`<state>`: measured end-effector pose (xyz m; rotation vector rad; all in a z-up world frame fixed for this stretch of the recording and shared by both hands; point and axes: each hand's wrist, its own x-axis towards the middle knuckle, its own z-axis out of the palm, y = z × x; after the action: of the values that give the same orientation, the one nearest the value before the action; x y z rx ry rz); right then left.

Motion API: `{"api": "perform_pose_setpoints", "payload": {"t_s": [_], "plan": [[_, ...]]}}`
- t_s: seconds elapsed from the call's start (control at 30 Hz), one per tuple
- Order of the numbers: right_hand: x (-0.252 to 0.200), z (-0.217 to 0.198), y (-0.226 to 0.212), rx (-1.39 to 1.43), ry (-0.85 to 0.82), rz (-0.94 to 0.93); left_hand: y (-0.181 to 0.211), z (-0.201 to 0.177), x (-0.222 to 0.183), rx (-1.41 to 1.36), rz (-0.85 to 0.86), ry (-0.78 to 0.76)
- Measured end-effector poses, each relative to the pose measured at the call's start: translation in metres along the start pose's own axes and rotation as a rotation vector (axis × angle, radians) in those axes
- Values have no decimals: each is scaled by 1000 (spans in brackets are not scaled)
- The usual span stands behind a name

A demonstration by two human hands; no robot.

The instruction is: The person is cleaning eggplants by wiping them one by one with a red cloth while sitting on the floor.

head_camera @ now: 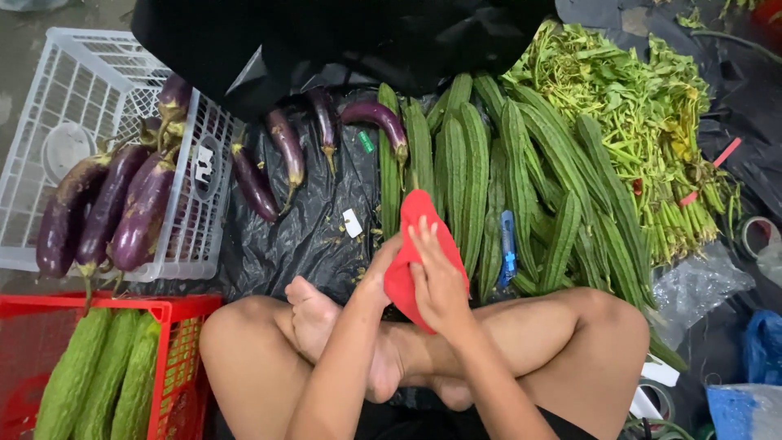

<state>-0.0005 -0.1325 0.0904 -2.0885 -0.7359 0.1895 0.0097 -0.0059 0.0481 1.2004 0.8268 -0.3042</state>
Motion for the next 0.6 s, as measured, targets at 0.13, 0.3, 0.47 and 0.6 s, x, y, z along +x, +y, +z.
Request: {"api": "perform_pose_setpoints", "payload": {"t_s": [0.13,0.3,0.47,0.6], "plan": [[-24,-1,-14,-23,-29,19,-7,-5,7,149,-20,46],[-50,-4,-24,68,-92,39,-14,-16,2,-289,215,-195],[-56,-7,-19,98,-55,27,-20,-13,7,-471,125,-398],[-41,-12,-19,77,-60,44,-14,-12,-1,-331,132,-406]]}}
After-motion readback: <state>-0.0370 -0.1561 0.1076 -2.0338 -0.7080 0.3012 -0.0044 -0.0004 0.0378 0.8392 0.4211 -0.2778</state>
